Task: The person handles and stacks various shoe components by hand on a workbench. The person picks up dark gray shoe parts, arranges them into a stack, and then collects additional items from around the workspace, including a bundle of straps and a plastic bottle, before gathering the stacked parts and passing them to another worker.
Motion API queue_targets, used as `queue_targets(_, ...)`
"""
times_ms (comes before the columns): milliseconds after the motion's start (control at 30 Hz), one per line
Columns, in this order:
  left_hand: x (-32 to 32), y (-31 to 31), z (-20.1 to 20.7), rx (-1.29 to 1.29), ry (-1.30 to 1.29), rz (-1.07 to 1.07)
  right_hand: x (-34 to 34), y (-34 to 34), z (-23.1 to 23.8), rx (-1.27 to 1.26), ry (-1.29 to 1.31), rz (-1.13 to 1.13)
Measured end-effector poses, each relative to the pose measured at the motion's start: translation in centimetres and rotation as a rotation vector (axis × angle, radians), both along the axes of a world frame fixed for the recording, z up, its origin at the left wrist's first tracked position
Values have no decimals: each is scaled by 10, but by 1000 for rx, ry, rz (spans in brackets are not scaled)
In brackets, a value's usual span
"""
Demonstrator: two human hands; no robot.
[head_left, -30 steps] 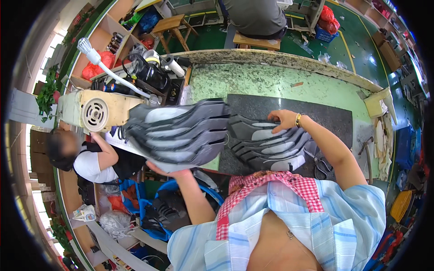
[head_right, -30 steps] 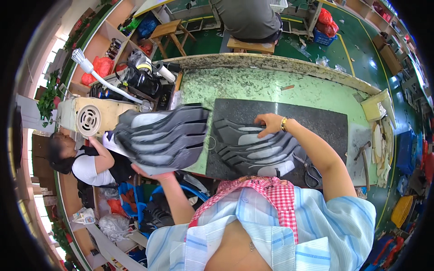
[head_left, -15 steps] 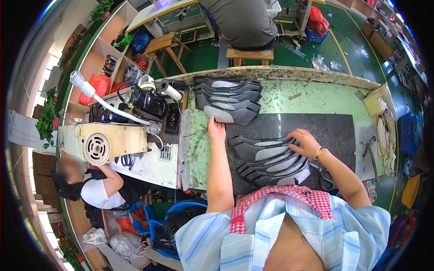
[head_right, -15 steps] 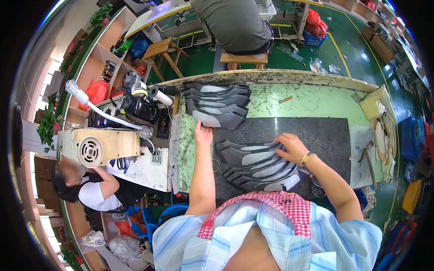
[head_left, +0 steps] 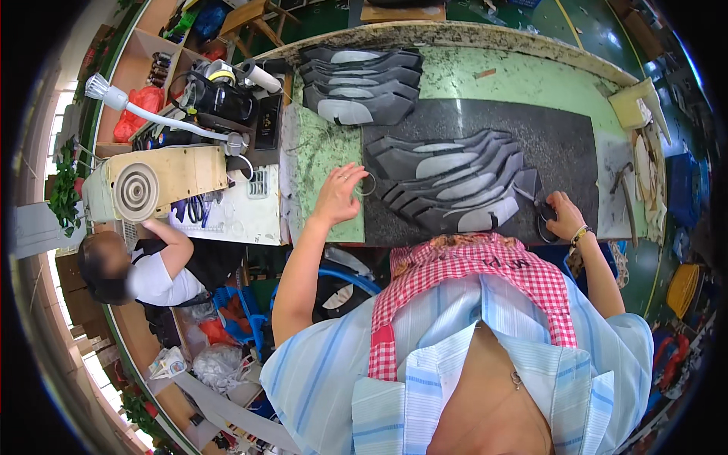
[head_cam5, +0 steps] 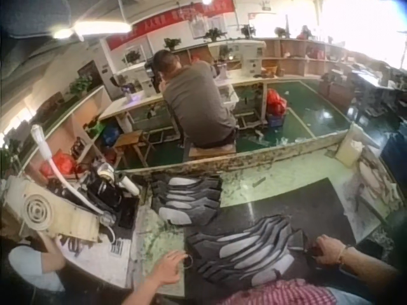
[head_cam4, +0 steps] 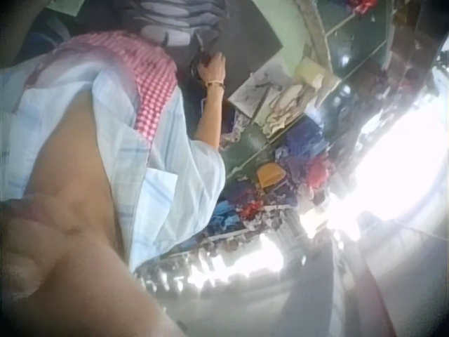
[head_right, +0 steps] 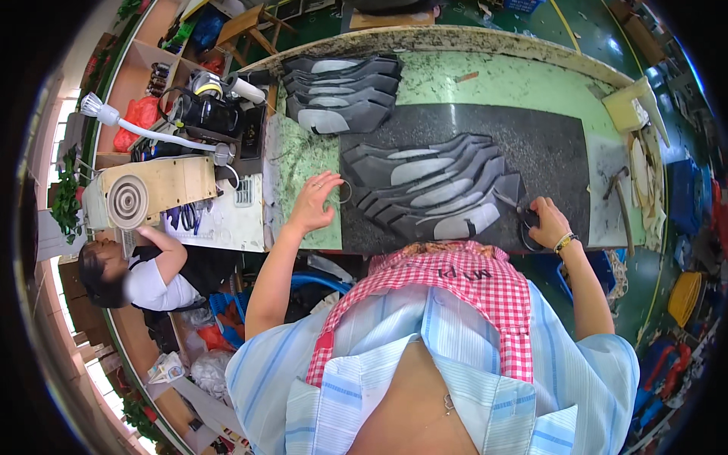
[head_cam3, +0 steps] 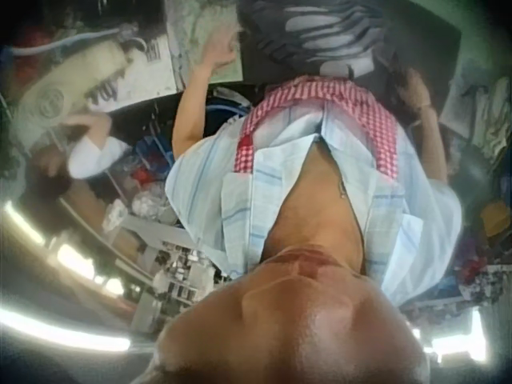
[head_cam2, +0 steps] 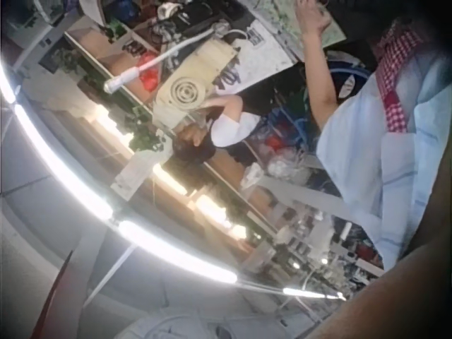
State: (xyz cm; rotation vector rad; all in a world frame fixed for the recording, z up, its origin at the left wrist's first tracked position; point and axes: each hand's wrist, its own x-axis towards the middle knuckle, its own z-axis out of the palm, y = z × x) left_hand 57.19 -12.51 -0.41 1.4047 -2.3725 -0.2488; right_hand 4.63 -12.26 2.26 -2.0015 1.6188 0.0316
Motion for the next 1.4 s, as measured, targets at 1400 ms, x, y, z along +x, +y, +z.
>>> queue_targets(1400,-188,35,109,714,1433,215,150,-28,61,153,-1158,-211)
